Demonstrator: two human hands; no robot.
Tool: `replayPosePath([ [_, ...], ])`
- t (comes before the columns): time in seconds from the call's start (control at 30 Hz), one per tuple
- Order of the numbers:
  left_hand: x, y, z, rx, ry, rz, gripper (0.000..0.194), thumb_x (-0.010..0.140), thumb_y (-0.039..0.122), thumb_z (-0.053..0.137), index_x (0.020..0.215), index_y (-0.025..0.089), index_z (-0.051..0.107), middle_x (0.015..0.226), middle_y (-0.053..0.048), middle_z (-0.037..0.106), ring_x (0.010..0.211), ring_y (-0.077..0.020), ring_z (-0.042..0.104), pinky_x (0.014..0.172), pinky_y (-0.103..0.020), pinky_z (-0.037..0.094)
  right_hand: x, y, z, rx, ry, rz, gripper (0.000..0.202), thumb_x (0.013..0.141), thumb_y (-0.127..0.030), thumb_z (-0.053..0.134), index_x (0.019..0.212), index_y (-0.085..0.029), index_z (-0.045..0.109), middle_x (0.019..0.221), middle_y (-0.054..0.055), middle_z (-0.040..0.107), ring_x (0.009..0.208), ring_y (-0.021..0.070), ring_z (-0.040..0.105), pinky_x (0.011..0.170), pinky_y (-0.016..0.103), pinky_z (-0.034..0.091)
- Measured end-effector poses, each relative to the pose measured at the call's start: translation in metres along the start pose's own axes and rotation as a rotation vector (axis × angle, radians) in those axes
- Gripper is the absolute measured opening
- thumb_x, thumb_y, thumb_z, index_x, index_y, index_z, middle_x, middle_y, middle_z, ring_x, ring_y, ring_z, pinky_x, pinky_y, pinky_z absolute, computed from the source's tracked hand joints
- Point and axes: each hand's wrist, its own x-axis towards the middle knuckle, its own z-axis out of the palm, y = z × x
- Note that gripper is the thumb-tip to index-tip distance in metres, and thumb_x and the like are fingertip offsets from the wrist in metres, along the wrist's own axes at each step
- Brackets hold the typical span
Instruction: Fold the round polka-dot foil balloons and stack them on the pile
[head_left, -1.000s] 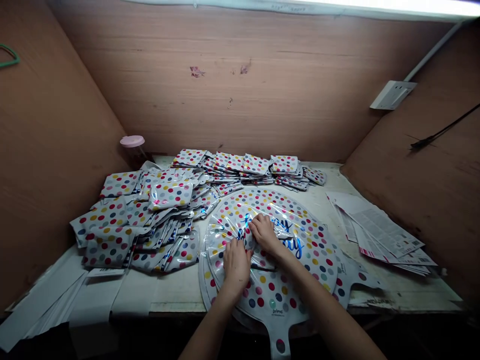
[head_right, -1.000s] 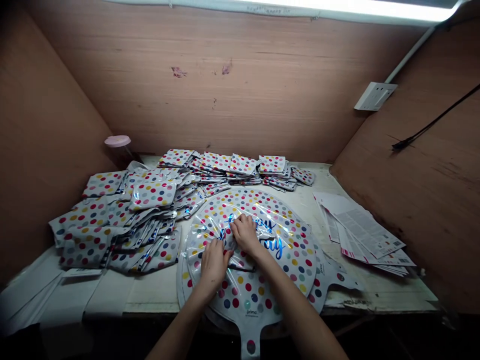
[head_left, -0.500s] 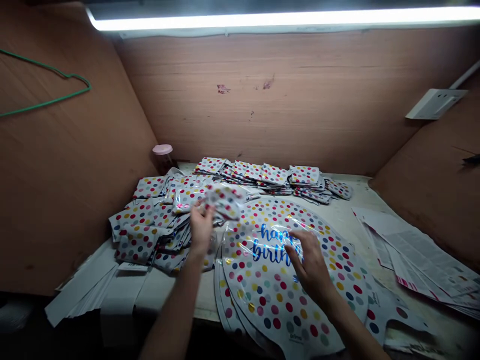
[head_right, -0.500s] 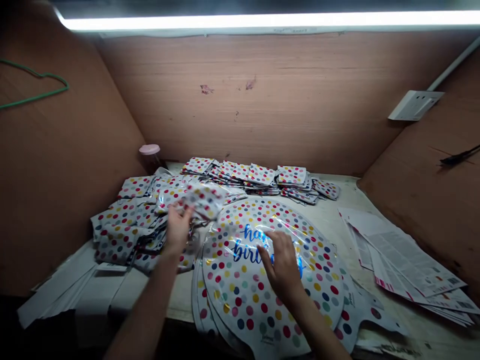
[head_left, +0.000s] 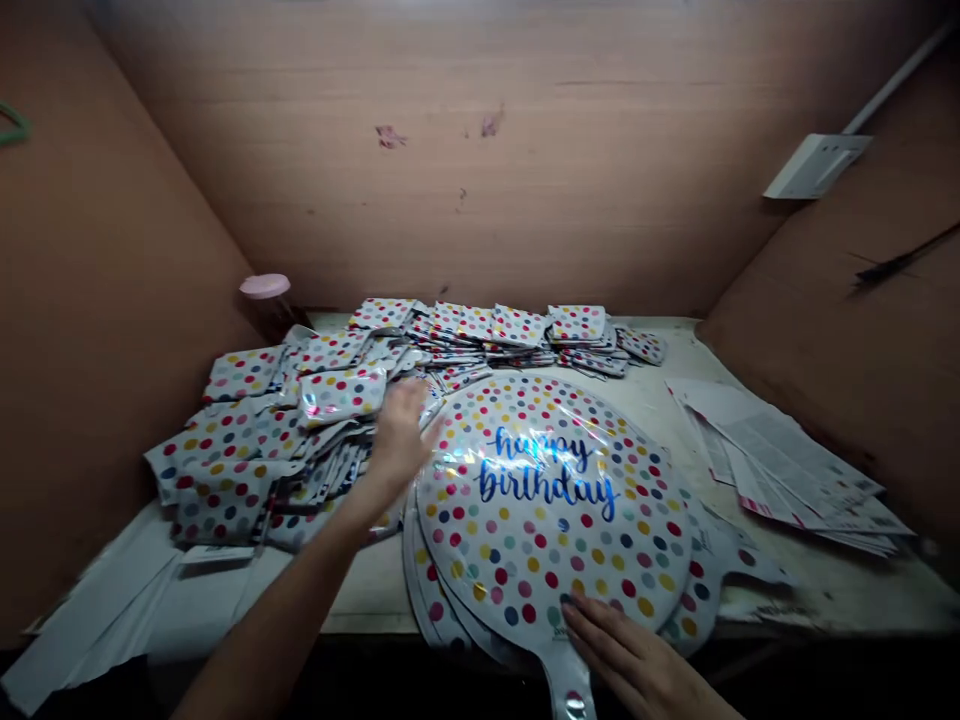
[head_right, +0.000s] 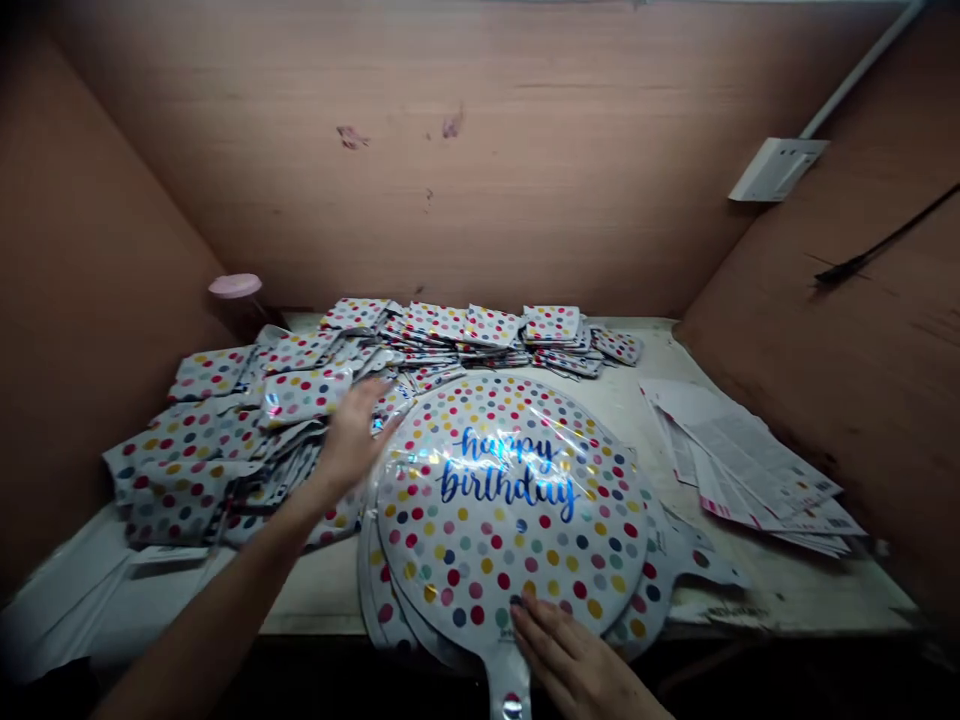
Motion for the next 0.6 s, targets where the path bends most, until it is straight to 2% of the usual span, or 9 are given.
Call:
replayPosePath([
  [0.07,-0.049,0.026,0.021,-0.196,-0.578,0.321,0.048,0.073,0.032,0.074,0.119,0.027,0.061,0.127,-0.005,0.059,0.126,-0.0242,0.046,0.109,-0.038,0.034,0.004,-0.002,0.0,0.167,0.103,0.139,0.034,0.093,-0.022,0.046,0.123,-0.03,0.061,0.121,0.006,0.065,0.116,0.0237,0.058,0.098,0.04,0.048],
  [0.1,-0.072,0.035,0.03,-0.281,-0.784,0.424,0.05,0.071,0.034,0.076,0.118,0.029,0.062,0.125,-0.005,0.06,0.126,-0.0247,0.047,0.11,-0.038,0.032,0.008,-0.001,-0.002,0.265,0.149,0.246,0.025,0.093,-0.026,0.048,0.108,-0.027,0.068,0.11,0.007,0.07,0.107,0.0236,0.063,0.092,0.039,0.05],
  [0.13,-0.092,0.04,0.038,-0.349,-0.925,0.484,0.051,0.07,0.034,0.076,0.119,0.03,0.062,0.126,-0.005,0.06,0.128,-0.0252,0.046,0.112,-0.039,0.03,0.012,0.002,-0.005,0.375,0.164,0.361,0.019,0.09,-0.03,0.052,0.094,-0.024,0.069,0.097,0.007,0.071,0.095,0.0229,0.065,0.084,0.037,0.053],
  [0.17,-0.108,0.043,0.045,-0.391,-0.972,0.485,0.049,0.072,0.032,0.074,0.119,0.031,0.062,0.127,-0.005,0.06,0.128,-0.0248,0.045,0.112,-0.038,0.029,0.017,0.005,-0.009,0.49,0.146,0.468,0.018,0.087,-0.036,0.058,0.084,-0.021,0.067,0.084,0.005,0.07,0.083,0.0214,0.066,0.075,0.034,0.054],
  [0.23,-0.126,0.043,0.054,-0.41,-0.91,0.386,0.041,0.079,0.028,0.066,0.12,0.03,0.061,0.127,-0.005,0.06,0.125,-0.0223,0.049,0.108,-0.035,0.033,0.029,0.013,-0.021,0.699,0.073,0.619,0.029,0.079,-0.046,0.065,0.074,-0.018,0.06,0.068,0.001,0.063,0.065,0.017,0.061,0.059,0.028,0.05],
  [0.3,-0.127,0.037,0.058,-0.362,-0.81,0.247,0.031,0.086,0.026,0.054,0.116,0.028,0.062,0.117,-0.004,0.065,0.11,-0.019,0.058,0.096,-0.03,0.043,0.046,0.023,-0.037,0.755,0.058,0.659,0.034,0.078,-0.051,0.064,0.072,-0.018,0.054,0.063,-0.002,0.058,0.058,0.0139,0.056,0.053,0.025,0.045],
  [0.4,-0.101,0.022,0.057,-0.168,-0.63,0.057,0.03,0.084,0.031,0.057,0.114,0.027,0.061,0.099,-0.004,0.069,0.092,-0.0204,0.063,0.081,-0.028,0.047,0.084,0.043,-0.063,0.39,0.186,0.611,0.027,0.088,-0.044,0.053,0.076,-0.02,0.051,0.071,-0.001,0.059,0.062,0.0138,0.055,0.055,0.024,0.042],
  [0.5,-0.061,0.0,0.053,-0.038,-0.508,-0.087,0.053,0.078,0.039,0.064,0.127,0.026,0.051,0.1,-0.005,0.068,0.09,-0.0244,0.064,0.075,-0.029,0.048,0.134,0.074,-0.082,-0.148,0.25,0.582,0.015,0.094,-0.031,0.045,0.084,-0.021,0.053,0.083,0.003,0.064,0.074,0.0172,0.058,0.064,0.027,0.042],
  [0.6,-0.032,-0.016,0.052,0.016,-0.418,-0.202,0.052,0.083,0.041,0.057,0.131,0.022,0.047,0.106,-0.008,0.067,0.098,-0.0257,0.063,0.079,-0.031,0.049,0.182,0.112,-0.093,-0.311,0.23,0.593,0.011,0.093,-0.026,0.048,0.088,-0.021,0.055,0.086,0.006,0.066,0.079,0.0206,0.06,0.068,0.029,0.041],
])
